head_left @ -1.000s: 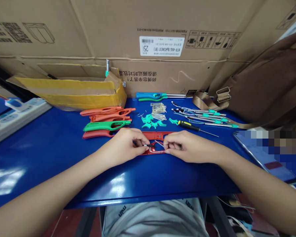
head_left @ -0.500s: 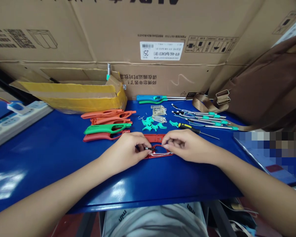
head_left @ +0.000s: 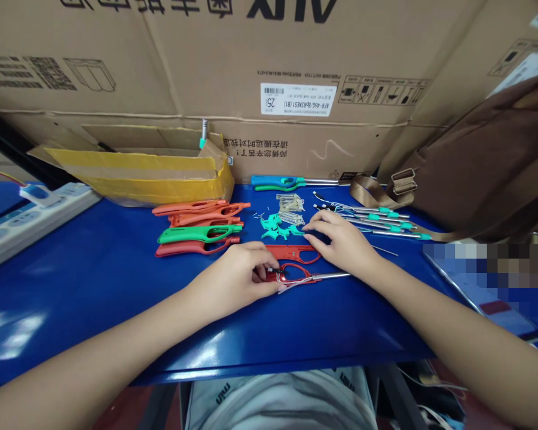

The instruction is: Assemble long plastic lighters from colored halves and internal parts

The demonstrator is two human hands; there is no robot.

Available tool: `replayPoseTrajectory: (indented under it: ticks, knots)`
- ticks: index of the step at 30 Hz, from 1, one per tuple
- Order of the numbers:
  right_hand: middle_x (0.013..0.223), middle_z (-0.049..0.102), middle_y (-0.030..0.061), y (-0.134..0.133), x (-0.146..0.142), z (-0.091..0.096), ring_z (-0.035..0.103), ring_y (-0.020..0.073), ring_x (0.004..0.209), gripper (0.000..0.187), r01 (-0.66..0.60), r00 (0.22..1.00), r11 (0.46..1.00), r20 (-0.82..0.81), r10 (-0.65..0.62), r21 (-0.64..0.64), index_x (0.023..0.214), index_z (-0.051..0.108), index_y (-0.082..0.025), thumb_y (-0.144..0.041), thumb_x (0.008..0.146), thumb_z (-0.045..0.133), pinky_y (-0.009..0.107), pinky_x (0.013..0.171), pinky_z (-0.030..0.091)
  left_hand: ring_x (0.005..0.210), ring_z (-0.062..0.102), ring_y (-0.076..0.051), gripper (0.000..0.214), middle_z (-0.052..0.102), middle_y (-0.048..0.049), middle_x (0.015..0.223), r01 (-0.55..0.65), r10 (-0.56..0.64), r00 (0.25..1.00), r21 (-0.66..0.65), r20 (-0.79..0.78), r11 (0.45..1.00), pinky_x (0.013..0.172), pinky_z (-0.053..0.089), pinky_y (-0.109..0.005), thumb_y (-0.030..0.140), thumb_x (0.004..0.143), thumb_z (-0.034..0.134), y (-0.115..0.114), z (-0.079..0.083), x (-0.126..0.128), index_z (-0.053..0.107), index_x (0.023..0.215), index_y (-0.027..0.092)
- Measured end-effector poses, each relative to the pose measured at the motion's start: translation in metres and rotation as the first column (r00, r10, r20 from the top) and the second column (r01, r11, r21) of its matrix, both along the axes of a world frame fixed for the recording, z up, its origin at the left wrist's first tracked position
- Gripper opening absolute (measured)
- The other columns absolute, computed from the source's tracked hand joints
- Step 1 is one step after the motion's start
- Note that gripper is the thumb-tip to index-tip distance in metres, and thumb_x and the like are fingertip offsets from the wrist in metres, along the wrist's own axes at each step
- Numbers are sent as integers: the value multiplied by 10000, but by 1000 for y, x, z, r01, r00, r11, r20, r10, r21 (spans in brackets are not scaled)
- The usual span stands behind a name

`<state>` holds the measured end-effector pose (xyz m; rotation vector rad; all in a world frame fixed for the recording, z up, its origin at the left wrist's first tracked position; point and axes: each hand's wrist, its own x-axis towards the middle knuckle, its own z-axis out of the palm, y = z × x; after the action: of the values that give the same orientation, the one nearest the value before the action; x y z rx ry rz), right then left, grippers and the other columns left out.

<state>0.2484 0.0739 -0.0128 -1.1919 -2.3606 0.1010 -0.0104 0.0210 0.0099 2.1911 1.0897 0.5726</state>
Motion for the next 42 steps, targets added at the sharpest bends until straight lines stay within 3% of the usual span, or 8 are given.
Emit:
replayPoseTrajectory:
  ticks: [6, 14, 18, 25, 30, 34, 42]
  knots:
    - [994, 721, 81, 8, -3, -5, 658, 276, 960, 102, 6, 999, 998, 49, -9, 59, 925, 742, -194, -210, 949, 645, 458, 882, 499, 683, 640, -100, 239, 640, -25, 949, -16, 16, 1000, -17, -6, 1000, 625, 576, -221, 200, 780, 841, -3, 0, 1, 748, 997, 163]
    - [918, 693, 73, -2, 2, 11, 637, 219, 868, 97, -103, 978, 995, -182, 104, 14, 873, 674, -189, -185, 942, 607, 378, 791, 506, 668, 647, -93, 184, 624, -9, 912, -23, 21, 999, 29, 46, 999, 610, 572, -213, 166, 813, 782, -3, 1, -1, 729, 989, 172]
    - [957, 686, 68, -13, 5, 24, 613, 219, 916, 88, -254, 964, 966, -70, 257, 48, 930, 675, -200, -204, 966, 595, 400, 854, 465, 654, 638, -93, 174, 645, -8, 899, -63, 60, 995, 39, 75, 997, 600, 554, -214, 191, 837, 761, -2, 6, 1, 713, 1003, 169]
    - [972, 676, 69, -29, 4, 36, 583, 202, 909, 113, -361, 933, 928, 37, 359, 94, 967, 680, -185, -218, 999, 577, 366, 831, 413, 707, 647, -112, 236, 694, -9, 898, -112, 101, 985, 72, 142, 991, 630, 543, -218, 233, 894, 730, -2, 10, 4, 670, 1109, 158]
    - [988, 685, 76, -33, 0, 36, 577, 195, 903, 140, -401, 916, 911, 49, 398, 94, 982, 677, -184, -213, 1016, 544, 350, 822, 412, 772, 647, -125, 97, 712, -22, 898, -33, 16, 994, 159, 108, 987, 688, 517, -226, 232, 958, 670, 0, 7, 4, 727, 995, 161]
    - [1008, 692, 80, -36, -2, 36, 590, 198, 912, 153, -384, 923, 921, 65, 380, 63, 977, 678, -194, -249, 1023, 543, 347, 822, 410, 750, 635, -131, 118, 716, -14, 852, -9, -6, 997, 186, 77, 982, 703, 499, -243, 216, 981, 634, 1, 5, 3, 740, 950, 174]
    - [905, 693, 53, -39, -3, 38, 587, 188, 858, 199, -415, 896, 908, 149, 419, -57, 910, 661, -182, -241, 1030, 514, 351, 828, 390, 865, 665, -171, 136, 714, -33, 961, -6, 6, 1000, 191, -1, 982, 793, 535, -283, 217, 916, 687, 0, 10, 0, 742, 1040, 204]
